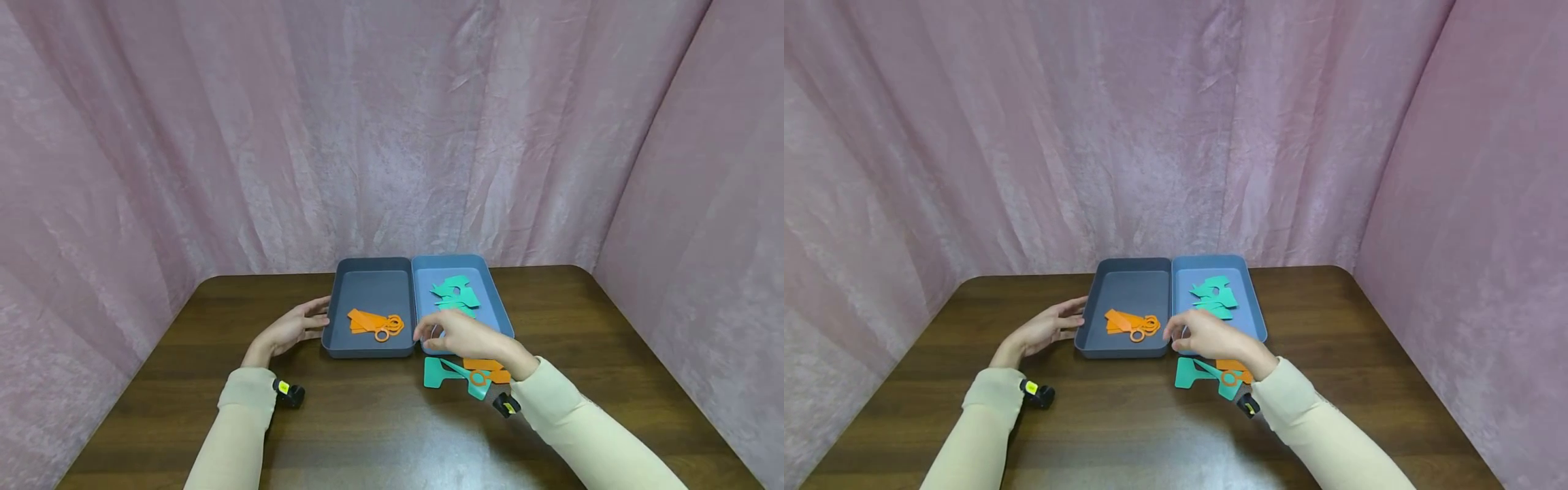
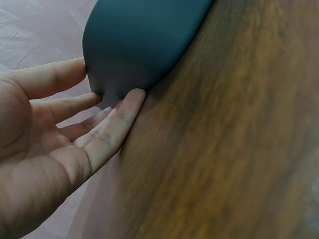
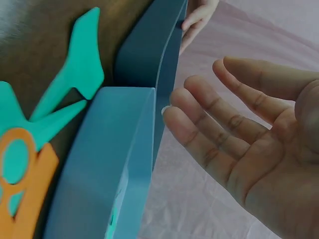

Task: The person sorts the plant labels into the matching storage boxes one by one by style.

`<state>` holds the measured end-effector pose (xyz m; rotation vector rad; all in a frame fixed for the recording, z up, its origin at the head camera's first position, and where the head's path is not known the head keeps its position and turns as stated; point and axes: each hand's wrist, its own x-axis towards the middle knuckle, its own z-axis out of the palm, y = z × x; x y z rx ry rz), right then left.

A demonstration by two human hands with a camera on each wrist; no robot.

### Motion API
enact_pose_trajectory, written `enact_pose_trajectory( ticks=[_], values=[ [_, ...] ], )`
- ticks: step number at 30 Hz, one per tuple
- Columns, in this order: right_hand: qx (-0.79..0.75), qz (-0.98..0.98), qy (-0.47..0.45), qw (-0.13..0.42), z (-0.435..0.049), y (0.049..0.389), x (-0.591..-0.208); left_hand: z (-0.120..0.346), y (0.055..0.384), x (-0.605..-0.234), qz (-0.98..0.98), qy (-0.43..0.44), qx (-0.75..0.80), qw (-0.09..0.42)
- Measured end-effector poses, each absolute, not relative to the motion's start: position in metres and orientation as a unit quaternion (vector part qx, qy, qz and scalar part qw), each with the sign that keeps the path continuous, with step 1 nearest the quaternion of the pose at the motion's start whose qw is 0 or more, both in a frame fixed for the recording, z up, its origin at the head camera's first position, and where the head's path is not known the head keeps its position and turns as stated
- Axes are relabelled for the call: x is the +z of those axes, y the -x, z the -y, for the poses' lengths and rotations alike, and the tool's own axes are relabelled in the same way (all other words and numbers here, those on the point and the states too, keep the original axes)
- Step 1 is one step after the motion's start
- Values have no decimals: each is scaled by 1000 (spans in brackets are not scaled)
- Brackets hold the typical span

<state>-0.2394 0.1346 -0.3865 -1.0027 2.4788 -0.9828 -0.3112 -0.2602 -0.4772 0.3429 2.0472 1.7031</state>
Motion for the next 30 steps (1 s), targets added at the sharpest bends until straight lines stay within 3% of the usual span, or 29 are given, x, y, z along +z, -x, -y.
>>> enact_pose_trajectory(
  ticks=[30],
  values=[
    [-281,-896,329,100,-143,202,-433,259,311,-479,-743,-126,617,227]
  ],
)
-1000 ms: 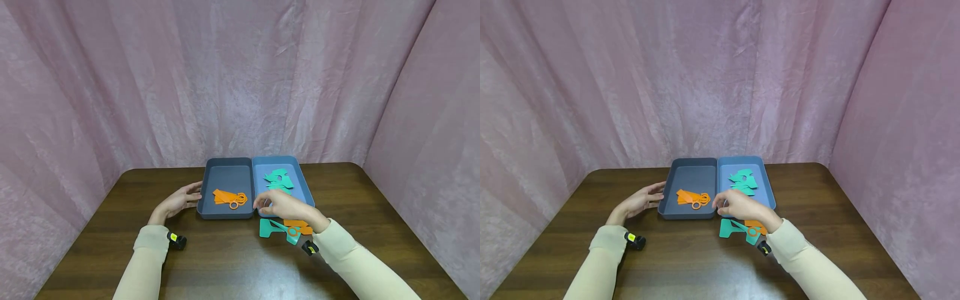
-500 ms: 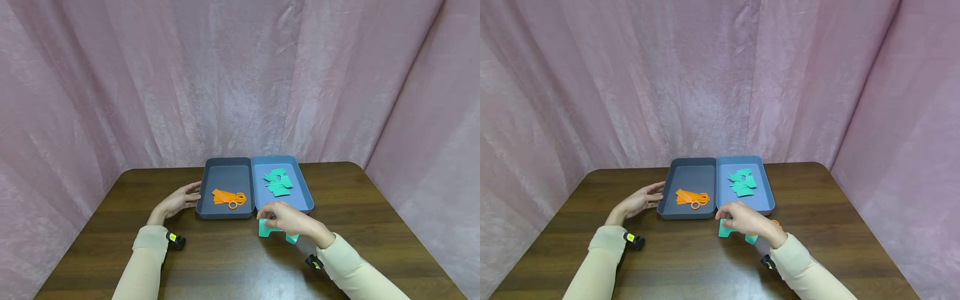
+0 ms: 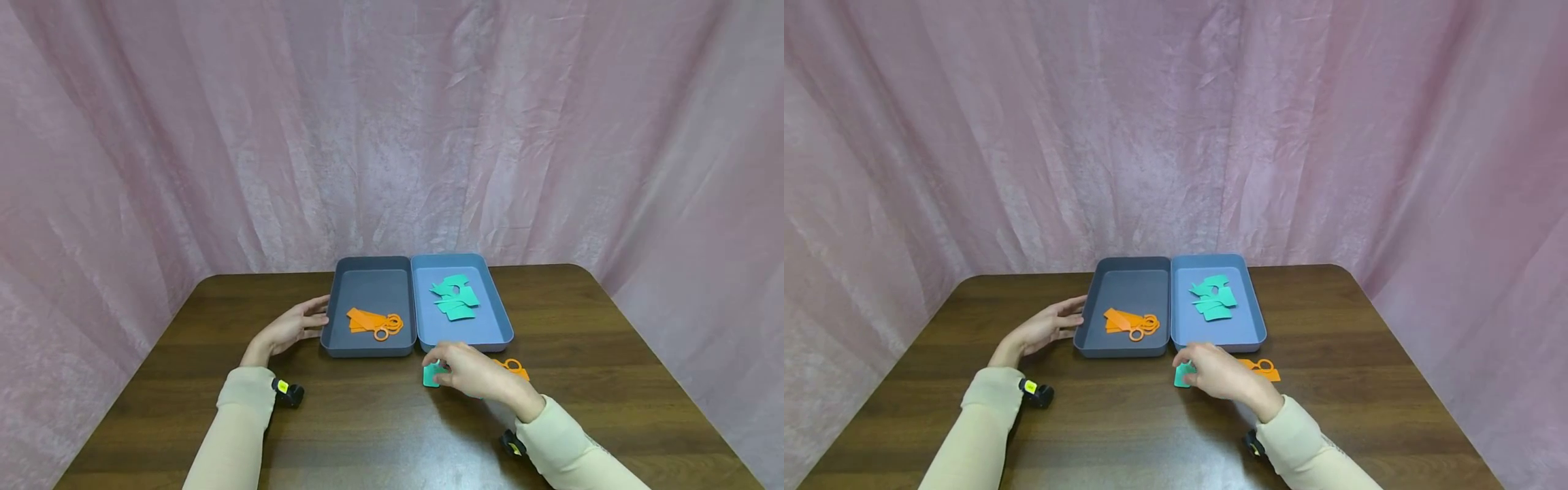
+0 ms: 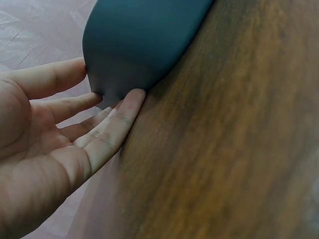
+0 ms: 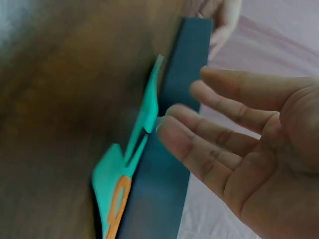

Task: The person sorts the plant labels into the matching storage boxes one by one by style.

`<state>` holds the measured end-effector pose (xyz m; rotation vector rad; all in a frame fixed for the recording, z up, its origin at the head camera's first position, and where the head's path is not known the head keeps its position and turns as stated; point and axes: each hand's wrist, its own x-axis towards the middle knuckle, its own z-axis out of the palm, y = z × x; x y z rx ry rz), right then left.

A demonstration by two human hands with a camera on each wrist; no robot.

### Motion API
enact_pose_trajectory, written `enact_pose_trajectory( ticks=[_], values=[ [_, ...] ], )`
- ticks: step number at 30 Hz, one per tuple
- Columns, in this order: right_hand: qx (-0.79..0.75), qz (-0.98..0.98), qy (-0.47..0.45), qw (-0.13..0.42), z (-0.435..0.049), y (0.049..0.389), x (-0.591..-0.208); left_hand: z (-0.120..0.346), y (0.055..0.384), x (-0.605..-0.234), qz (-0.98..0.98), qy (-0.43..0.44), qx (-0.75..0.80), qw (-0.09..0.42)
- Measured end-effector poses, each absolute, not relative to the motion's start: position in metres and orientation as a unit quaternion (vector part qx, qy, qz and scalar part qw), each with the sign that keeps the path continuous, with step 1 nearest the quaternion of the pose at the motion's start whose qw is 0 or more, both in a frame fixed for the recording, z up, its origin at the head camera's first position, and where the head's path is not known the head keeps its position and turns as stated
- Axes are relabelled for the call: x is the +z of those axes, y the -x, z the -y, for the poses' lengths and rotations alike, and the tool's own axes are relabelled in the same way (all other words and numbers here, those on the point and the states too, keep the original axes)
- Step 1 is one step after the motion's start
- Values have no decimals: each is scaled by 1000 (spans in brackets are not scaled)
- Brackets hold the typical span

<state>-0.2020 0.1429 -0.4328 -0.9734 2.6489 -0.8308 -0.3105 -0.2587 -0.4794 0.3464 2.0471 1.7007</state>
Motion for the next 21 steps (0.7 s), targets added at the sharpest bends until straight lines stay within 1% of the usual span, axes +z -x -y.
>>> enact_pose_trajectory(
  ticks=[5,9,13,21],
  values=[
    [-252,-911,314,91,-137,197,-436,259,312,-480,-744,-126,615,228],
    [-235,-921,295,95,-132,192,-434,259,310,-478,-744,-126,615,226],
    [-197,-929,299,89,-128,188,-436,259,310,-475,-745,-125,616,224],
    [-153,-927,343,25,-124,185,-444,257,310,-474,-748,-121,613,225]
  ],
)
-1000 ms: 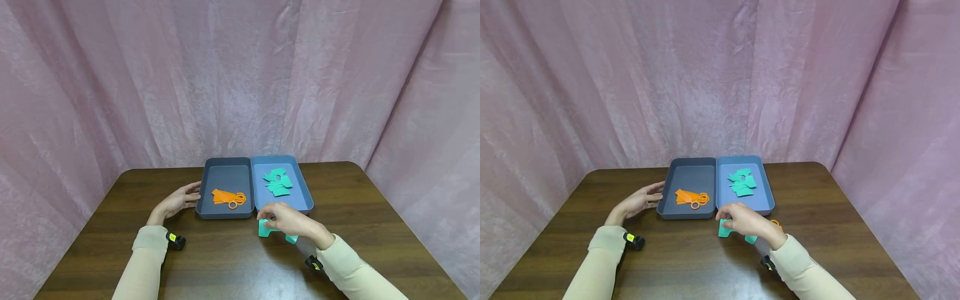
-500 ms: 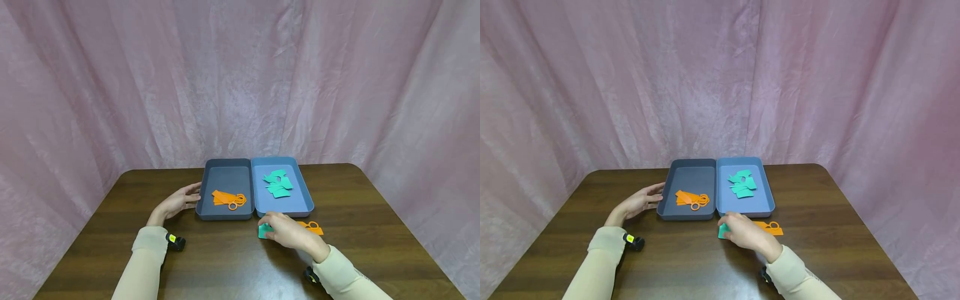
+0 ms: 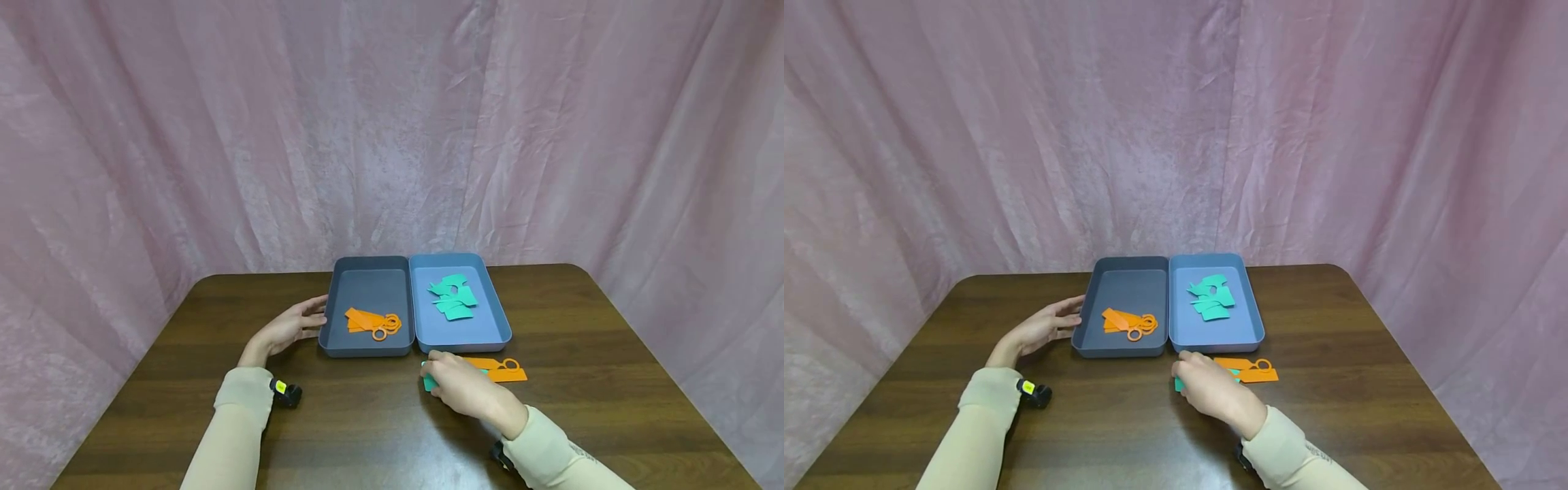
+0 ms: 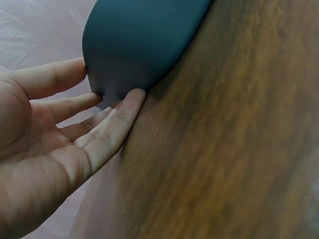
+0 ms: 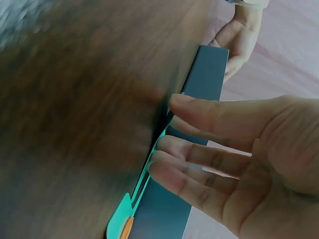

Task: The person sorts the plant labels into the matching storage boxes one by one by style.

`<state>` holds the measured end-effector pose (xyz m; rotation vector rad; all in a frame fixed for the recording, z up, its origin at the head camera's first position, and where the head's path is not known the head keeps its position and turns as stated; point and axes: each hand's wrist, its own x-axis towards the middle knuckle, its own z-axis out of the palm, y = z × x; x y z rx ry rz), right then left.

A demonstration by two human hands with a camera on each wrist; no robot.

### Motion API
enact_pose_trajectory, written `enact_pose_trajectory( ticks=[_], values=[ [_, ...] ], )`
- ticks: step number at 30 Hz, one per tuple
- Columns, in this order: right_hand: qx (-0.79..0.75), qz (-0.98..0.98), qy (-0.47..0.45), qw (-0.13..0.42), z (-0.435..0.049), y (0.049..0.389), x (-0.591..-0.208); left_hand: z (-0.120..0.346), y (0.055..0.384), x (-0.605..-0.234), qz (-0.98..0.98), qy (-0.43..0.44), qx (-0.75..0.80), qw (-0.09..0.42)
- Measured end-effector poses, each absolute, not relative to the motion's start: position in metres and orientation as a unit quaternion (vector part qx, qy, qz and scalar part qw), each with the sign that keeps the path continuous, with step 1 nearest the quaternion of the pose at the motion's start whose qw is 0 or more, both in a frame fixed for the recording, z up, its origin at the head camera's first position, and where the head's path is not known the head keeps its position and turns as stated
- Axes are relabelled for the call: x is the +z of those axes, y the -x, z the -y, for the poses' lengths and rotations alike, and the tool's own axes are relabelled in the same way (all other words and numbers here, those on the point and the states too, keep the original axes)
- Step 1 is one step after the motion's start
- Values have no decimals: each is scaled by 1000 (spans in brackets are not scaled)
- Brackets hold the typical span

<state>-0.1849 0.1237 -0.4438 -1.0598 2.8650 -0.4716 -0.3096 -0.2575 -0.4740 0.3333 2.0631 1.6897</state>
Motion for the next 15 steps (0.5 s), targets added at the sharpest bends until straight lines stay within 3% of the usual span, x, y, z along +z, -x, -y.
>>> enact_pose_trajectory(
  ticks=[15],
  values=[
    [-248,-901,354,2,-122,189,-437,258,311,-477,-749,-122,612,223]
  ],
)
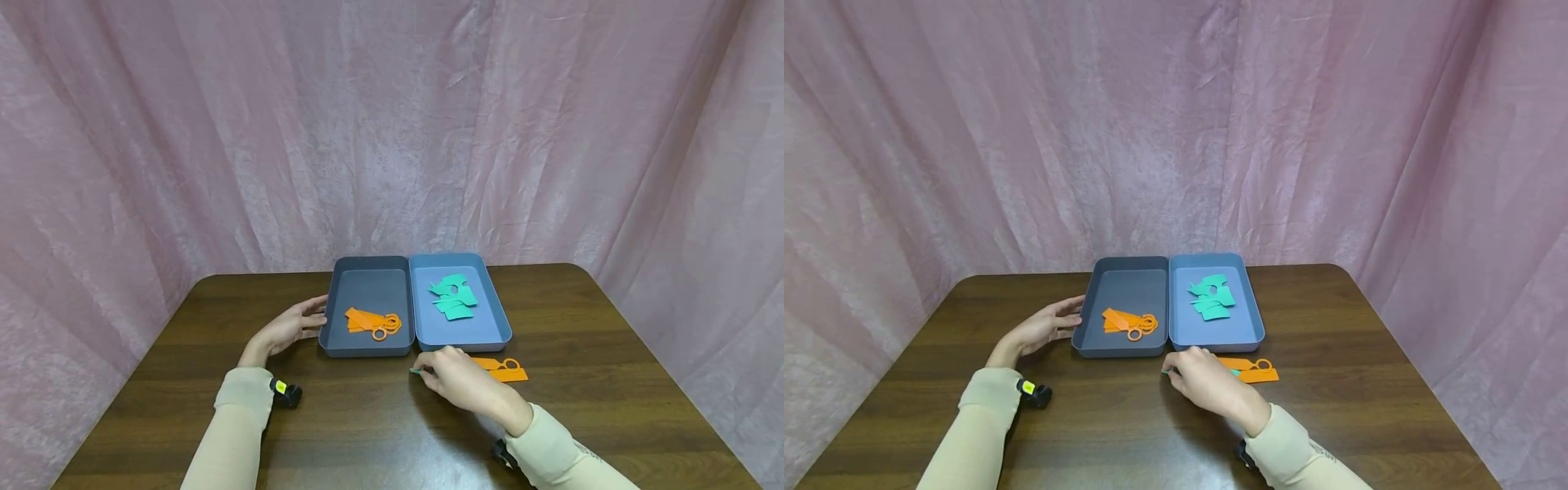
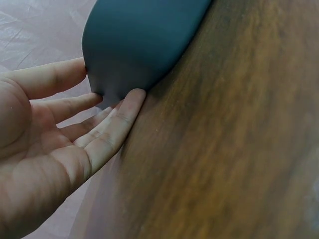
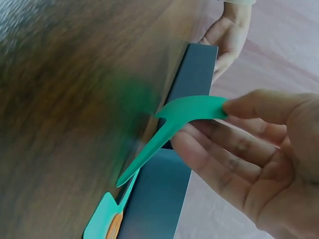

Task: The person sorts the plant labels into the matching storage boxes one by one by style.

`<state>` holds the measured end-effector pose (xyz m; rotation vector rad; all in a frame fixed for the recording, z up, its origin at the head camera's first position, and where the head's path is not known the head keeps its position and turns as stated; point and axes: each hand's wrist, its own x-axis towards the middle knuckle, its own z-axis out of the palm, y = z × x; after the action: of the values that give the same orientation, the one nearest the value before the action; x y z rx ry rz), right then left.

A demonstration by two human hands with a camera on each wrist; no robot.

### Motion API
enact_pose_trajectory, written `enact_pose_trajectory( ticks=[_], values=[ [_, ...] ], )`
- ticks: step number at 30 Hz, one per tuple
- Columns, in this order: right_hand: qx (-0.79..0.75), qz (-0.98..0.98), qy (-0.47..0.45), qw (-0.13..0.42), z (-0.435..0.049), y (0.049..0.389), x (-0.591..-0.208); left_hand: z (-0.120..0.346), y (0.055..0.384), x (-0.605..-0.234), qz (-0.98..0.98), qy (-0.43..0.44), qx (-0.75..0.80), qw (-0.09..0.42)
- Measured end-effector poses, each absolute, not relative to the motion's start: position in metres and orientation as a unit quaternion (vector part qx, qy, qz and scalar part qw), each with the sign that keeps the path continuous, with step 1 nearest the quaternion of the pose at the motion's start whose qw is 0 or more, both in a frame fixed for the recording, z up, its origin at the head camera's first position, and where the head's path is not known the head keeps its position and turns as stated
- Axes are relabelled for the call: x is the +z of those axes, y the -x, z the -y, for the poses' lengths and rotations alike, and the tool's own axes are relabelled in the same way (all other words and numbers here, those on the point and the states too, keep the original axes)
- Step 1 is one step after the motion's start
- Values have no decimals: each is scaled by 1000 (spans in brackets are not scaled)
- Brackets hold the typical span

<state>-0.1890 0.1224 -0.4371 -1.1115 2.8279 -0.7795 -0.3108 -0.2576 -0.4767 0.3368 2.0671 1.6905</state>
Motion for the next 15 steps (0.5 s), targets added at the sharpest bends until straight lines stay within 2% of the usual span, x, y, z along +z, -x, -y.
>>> enact_pose_trajectory(
  ticks=[7,15],
  values=[
    [-265,-914,307,-18,-121,190,-436,258,310,-476,-746,-118,617,223],
    [-302,-904,302,-22,-121,192,-437,258,311,-478,-745,-118,619,221]
  ],
)
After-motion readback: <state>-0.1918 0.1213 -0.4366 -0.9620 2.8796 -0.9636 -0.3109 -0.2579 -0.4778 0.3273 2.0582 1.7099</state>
